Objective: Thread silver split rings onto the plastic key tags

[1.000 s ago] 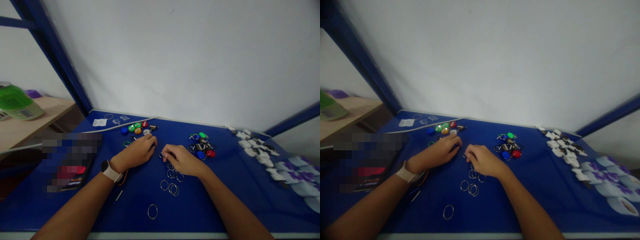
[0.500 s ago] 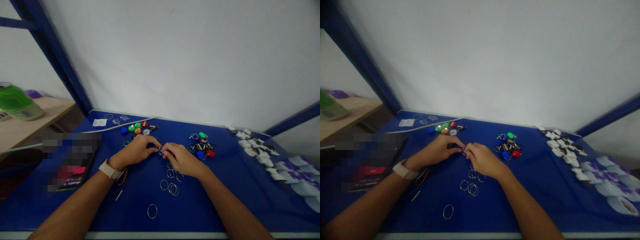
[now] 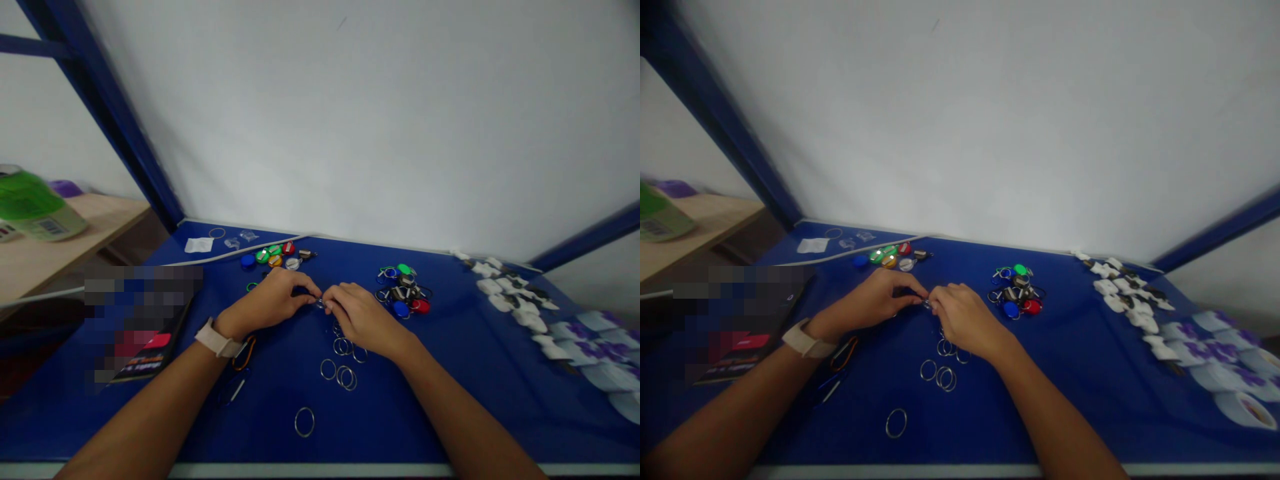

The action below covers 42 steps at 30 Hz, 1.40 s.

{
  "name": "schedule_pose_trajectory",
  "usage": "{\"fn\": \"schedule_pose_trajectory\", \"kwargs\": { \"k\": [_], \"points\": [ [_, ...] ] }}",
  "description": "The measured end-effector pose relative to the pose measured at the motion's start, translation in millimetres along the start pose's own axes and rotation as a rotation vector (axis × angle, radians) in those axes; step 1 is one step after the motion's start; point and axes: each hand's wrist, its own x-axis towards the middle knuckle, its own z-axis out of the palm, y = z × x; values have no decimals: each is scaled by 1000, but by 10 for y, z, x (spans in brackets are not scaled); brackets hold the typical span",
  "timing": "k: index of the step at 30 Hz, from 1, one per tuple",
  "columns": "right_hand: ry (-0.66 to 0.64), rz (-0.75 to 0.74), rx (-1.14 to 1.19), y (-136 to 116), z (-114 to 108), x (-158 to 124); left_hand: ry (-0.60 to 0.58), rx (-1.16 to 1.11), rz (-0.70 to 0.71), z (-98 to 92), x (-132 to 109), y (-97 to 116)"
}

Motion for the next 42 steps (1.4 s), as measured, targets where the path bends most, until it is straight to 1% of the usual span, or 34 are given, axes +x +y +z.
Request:
{"fn": "schedule_pose_trajectory", "kwargs": {
  "k": [6, 11, 24, 32, 37, 42],
  "points": [
    [12, 36, -30, -23, 26, -7, -15, 34, 18, 0, -5, 15],
    [-11, 54, -65, -56, 39, -5, -13, 64, 45, 39, -8, -8],
    [-30, 160, -191, -184, 62, 15, -10, 101, 48, 93, -4, 4],
    [-42, 229, -217, -252, 84, 38, -6, 116, 43, 105, -7, 29],
    [-30, 259, -241, -264, 125, 37, 9, 98, 25, 99, -9, 40],
    [6, 248, -281, -258, 177, 28, 23, 93, 23, 104, 0, 43]
  ]
}}
